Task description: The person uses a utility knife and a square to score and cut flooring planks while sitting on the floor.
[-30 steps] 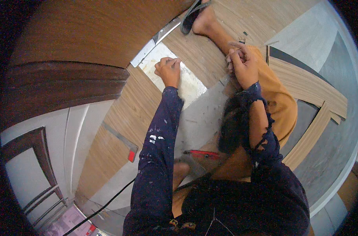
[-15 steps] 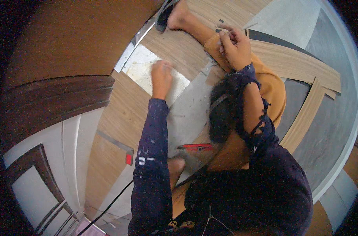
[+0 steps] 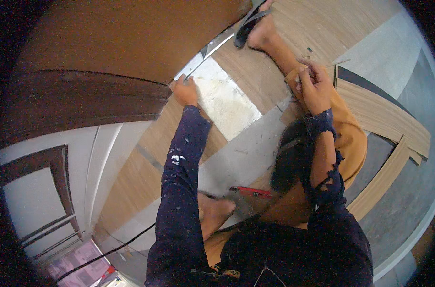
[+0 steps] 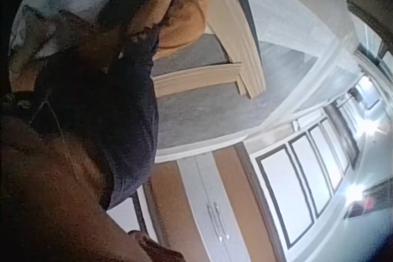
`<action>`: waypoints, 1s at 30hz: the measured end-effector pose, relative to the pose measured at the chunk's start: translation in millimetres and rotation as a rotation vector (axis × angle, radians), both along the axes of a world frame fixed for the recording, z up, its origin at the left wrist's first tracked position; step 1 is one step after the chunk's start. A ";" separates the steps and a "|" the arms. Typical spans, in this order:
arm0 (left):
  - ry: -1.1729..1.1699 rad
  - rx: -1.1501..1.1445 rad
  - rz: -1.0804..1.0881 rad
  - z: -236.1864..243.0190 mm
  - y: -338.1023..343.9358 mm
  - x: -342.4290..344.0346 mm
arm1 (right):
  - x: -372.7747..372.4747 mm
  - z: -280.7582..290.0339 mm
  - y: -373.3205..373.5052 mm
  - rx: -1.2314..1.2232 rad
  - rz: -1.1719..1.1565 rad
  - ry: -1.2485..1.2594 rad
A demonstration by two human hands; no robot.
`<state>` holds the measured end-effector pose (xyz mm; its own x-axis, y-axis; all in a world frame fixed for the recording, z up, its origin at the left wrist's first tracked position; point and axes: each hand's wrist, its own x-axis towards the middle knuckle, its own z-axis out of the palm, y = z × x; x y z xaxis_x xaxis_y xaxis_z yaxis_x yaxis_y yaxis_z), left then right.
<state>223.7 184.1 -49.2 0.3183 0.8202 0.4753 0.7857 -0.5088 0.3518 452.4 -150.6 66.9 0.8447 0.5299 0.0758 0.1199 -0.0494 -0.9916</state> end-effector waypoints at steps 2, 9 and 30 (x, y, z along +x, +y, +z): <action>-0.013 -0.040 -0.035 -2.3 9.0 5.9 | 9.7 -5.5 -9.7 0.009 -0.076 -0.035; -0.148 -0.082 -0.355 12.7 -6.1 10.8 | 6.0 13.7 14.7 -0.168 -0.167 -0.296; -0.002 -0.753 -0.314 130.9 -137.0 -219.3 | 77.0 26.1 -105.0 -0.151 -0.666 -0.397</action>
<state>4.4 47.1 81.6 0.5866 0.7925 -0.1668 0.6443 -0.3319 0.6890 529.3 -255.6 93.0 0.9128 -0.0490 0.4055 0.3613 -0.3662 -0.8575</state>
